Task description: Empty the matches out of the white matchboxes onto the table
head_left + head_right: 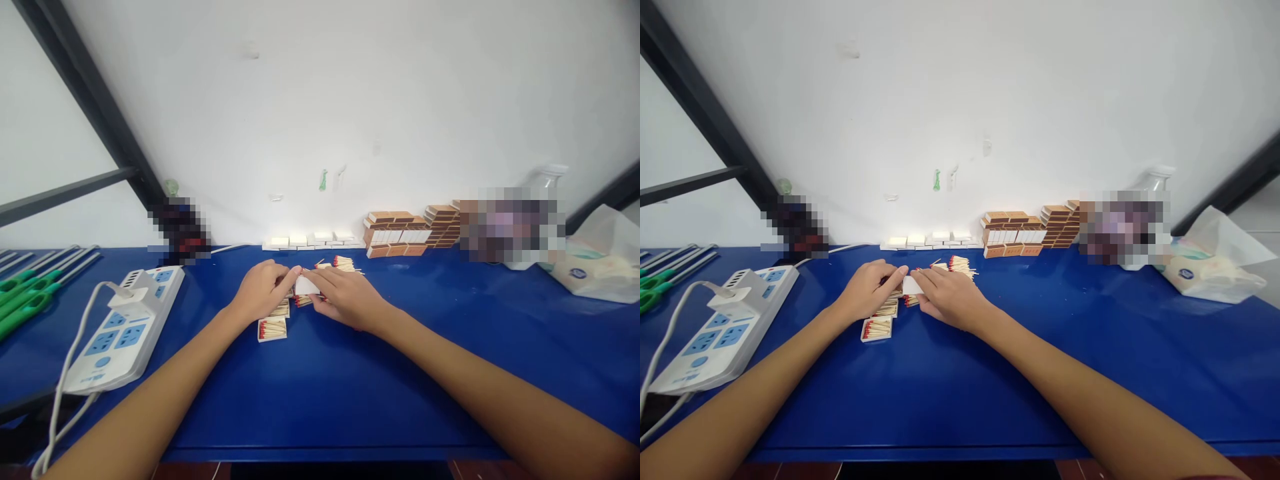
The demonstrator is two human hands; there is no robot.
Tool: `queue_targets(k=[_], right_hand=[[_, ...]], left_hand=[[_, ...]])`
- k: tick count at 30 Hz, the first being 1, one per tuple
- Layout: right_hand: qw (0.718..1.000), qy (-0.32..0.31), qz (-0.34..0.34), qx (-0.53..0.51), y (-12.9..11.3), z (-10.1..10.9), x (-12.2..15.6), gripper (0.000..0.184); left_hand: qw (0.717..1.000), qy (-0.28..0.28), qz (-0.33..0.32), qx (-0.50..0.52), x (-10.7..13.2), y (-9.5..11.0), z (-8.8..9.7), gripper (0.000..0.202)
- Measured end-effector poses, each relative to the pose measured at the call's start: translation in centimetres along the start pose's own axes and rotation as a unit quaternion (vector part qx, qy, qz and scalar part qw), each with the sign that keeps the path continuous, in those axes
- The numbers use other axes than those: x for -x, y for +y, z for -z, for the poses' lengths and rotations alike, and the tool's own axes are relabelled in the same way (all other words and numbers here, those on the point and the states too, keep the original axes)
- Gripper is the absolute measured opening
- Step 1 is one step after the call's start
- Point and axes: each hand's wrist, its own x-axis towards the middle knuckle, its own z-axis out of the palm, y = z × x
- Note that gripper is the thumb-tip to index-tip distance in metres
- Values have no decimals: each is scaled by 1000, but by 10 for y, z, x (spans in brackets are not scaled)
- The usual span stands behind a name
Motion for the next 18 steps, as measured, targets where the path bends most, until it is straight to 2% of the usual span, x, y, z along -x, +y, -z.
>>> queue_targets(k=[4, 11, 15, 18], right_hand=[[1000, 24, 10, 17, 0, 3, -2, 37], [997, 66, 23, 44, -2, 10, -7, 32], [998, 57, -5, 25, 3, 11, -6, 33], [997, 57, -49, 21, 13, 19, -3, 40]], left_hand=[[999, 1, 2, 42, 0, 1, -1, 67], [984, 16, 38, 172, -2, -1, -3, 65], [977, 14, 38, 211, -3, 0, -3, 59], [982, 43, 24, 182, -2, 1, -3, 46]])
